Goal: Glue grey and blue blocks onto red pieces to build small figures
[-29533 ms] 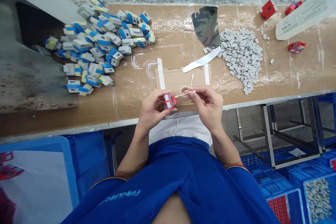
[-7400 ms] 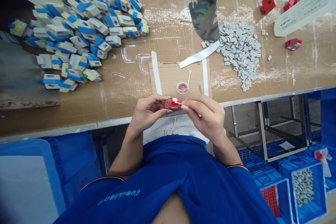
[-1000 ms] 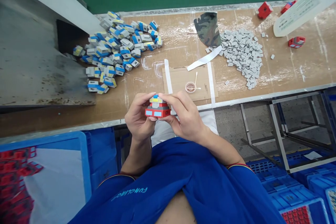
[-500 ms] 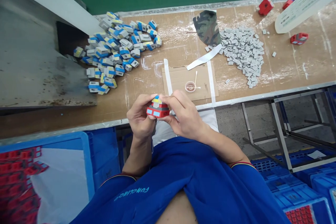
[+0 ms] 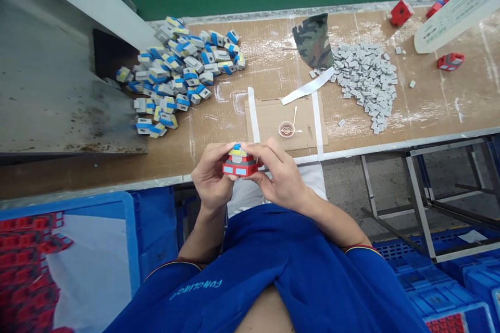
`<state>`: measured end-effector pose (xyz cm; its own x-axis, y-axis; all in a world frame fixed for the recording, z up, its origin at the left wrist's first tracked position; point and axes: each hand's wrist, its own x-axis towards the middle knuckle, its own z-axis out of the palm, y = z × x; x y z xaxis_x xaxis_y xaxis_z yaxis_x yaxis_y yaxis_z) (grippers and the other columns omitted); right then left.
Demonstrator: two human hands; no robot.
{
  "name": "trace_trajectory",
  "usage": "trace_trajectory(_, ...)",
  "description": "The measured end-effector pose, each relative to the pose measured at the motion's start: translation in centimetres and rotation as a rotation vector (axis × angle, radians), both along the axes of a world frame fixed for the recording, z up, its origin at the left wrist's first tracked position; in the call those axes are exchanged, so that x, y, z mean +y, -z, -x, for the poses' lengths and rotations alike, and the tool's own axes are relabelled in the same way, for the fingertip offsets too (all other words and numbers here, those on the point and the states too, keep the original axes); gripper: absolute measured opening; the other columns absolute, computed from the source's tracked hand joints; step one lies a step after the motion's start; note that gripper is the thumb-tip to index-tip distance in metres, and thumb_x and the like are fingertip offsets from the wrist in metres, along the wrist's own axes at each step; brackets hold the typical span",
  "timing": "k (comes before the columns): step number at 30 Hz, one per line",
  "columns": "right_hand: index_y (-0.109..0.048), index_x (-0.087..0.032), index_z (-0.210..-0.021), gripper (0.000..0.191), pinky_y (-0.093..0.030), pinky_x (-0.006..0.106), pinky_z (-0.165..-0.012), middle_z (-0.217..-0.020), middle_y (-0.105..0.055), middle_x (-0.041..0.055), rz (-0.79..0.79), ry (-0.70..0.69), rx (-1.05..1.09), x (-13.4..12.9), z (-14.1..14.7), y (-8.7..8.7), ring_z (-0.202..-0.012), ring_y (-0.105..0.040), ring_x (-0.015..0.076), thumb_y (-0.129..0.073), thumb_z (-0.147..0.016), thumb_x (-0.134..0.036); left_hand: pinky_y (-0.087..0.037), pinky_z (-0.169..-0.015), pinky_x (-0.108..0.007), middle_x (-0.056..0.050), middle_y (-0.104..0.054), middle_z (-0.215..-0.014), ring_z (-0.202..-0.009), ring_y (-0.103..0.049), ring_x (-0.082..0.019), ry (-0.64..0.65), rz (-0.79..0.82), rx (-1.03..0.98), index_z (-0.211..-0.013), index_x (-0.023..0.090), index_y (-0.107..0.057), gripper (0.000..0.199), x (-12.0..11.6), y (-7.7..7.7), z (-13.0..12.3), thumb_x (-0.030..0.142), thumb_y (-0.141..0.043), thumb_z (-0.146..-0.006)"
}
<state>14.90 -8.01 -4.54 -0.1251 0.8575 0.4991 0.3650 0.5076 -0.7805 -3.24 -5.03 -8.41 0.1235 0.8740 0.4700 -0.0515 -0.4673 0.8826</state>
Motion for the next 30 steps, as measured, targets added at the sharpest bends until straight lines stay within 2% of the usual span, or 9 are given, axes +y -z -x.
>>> trace_trajectory(3,-0.059,-0.026,-0.150,0.043,-0.063,0.035,-0.073,-0.109,-0.068,0.0075,0.011,-0.005,0.006,-0.1,-0.1,0.1,-0.086,-0.062,0.0205,-0.064,-0.108,-0.031,-0.060,-0.080,-0.030,-0.007,-0.076,-0.112,-0.095,-0.072,-0.019,-0.014,-0.006,0.029,-0.140,0.033,-0.077,0.052,-0.2,0.0,0.2,0.056,-0.082,-0.094)
trace_trajectory(11,-0.062,-0.026,-0.147,0.040,-0.058,0.033,-0.063,-0.105,-0.069,0.0070,0.022,0.026,0.000,0.1,-0.1,1.1,-0.077,-0.058,0.0189,-0.063,-0.108,-0.038,-0.058,-0.075,-0.028,-0.006,-0.075,-0.105,-0.085,-0.069,-0.016,-0.010,-0.033,0.066,-0.141,0.032,-0.076,0.052,0.0,0.0,0.2,0.055,-0.082,-0.094)
trace_trajectory(16,-0.060,-0.027,-0.151,0.043,-0.059,0.032,-0.065,-0.110,-0.071,0.0079,-0.004,-0.018,0.046,0.1,-0.4,0.7,-0.081,-0.061,0.0190,-0.063,-0.109,-0.038,-0.060,-0.075,-0.028,-0.006,-0.076,-0.110,-0.088,-0.070,-0.017,-0.056,-0.139,0.150,-0.144,0.031,-0.073,0.052,0.2,-0.6,0.2,0.050,-0.080,-0.097)
trace_trajectory(22,-0.058,-0.026,-0.153,0.047,-0.063,0.035,-0.070,-0.112,-0.072,0.0091,-0.024,0.009,-0.067,0.2,-0.9,0.0,-0.083,-0.064,0.0199,-0.065,-0.108,-0.038,-0.064,-0.079,-0.031,-0.007,-0.079,-0.115,-0.090,-0.072,-0.019,-0.066,-0.208,0.241,-0.146,0.029,-0.071,0.052,0.4,-1.4,0.4,0.048,-0.079,-0.098)
trace_trajectory(27,-0.059,-0.026,-0.152,0.048,-0.063,0.033,-0.064,-0.107,-0.072,0.0078,-0.127,0.040,-0.041,0.7,-0.8,1.1,-0.077,-0.063,0.0190,-0.066,-0.108,-0.042,-0.064,-0.075,-0.030,-0.008,-0.079,-0.117,-0.090,-0.073,-0.018,-0.064,-0.211,0.260,-0.145,0.028,-0.072,0.046,0.7,-1.3,0.4,0.045,-0.075,-0.102)
trace_trajectory(30,-0.060,-0.026,-0.152,0.048,-0.063,0.035,-0.062,-0.106,-0.072,0.0083,-0.107,0.040,-0.039,0.7,-0.9,1.9,-0.076,-0.063,0.0199,-0.064,-0.108,-0.047,-0.063,-0.072,-0.030,-0.008,-0.079,-0.116,-0.088,-0.072,-0.018,-0.058,-0.204,0.250,-0.143,0.028,-0.073,0.045,0.8,-1.2,0.4,0.044,-0.076,-0.101)
